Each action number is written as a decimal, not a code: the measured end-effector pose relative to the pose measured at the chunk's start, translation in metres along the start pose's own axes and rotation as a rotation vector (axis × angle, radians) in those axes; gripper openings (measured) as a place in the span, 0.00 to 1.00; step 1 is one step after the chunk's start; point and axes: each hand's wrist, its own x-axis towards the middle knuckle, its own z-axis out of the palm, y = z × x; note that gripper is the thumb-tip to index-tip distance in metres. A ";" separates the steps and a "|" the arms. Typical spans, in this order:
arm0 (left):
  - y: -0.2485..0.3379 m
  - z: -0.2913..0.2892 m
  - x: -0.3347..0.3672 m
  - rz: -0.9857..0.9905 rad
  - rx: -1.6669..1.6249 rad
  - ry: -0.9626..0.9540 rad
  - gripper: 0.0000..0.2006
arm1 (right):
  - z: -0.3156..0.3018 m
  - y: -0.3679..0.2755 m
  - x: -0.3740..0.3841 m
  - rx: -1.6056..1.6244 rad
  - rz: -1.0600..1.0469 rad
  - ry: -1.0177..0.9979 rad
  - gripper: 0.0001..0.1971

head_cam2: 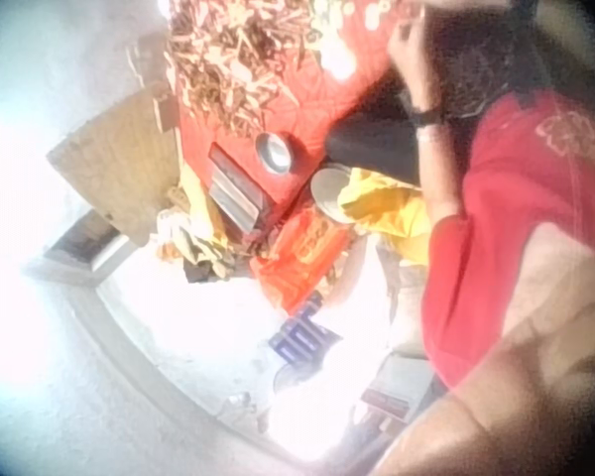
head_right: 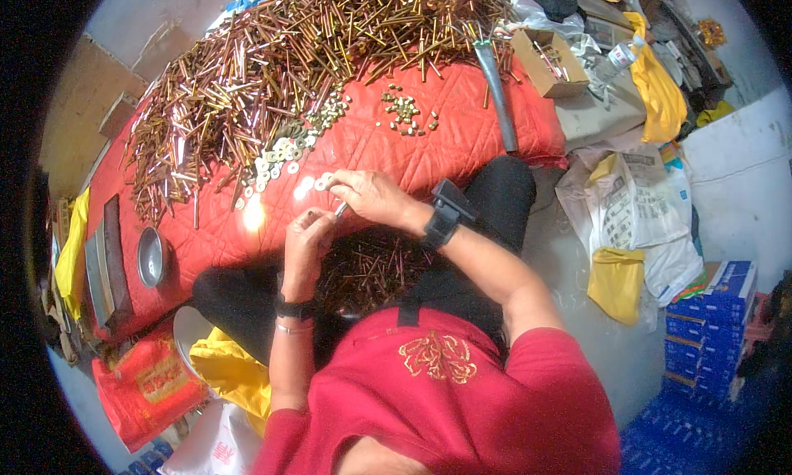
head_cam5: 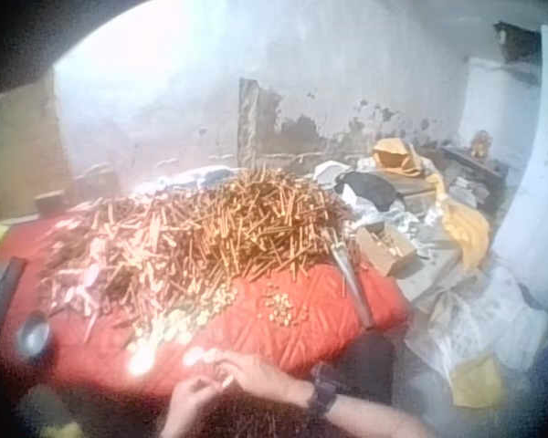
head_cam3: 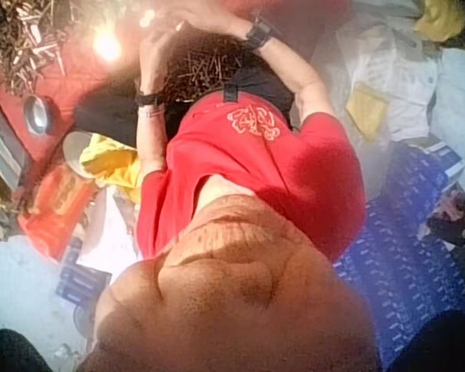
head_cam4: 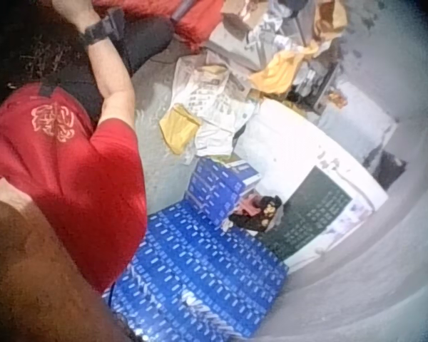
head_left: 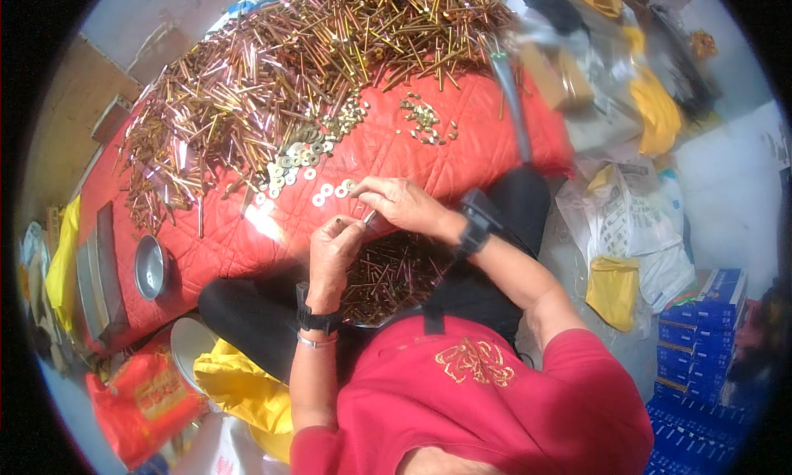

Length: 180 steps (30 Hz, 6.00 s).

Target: The recorder is sitting on a padded surface and manually assembling small metal tubes and washers from a large pile.

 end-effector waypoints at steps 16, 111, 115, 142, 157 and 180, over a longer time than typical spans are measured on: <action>-0.001 -0.017 0.013 0.443 0.588 0.083 0.08 | -0.101 0.087 0.066 -0.510 0.011 0.560 0.09; -0.031 -0.019 0.038 0.251 -0.716 0.311 0.09 | 0.006 -0.019 0.001 -0.127 0.064 0.044 0.08; -0.030 -0.007 0.040 0.241 -0.724 0.250 0.07 | 0.021 -0.013 0.007 -0.149 -0.082 0.377 0.09; -0.005 -0.006 0.006 0.056 -0.417 0.142 0.08 | -0.035 0.029 0.026 -0.117 0.000 0.231 0.07; 0.009 -0.001 -0.012 0.021 -0.217 0.005 0.06 | -0.004 -0.022 -0.002 0.182 0.049 0.020 0.04; 0.000 -0.007 -0.012 0.004 -0.159 0.015 0.07 | 0.009 -0.017 0.001 -0.100 -0.310 0.143 0.15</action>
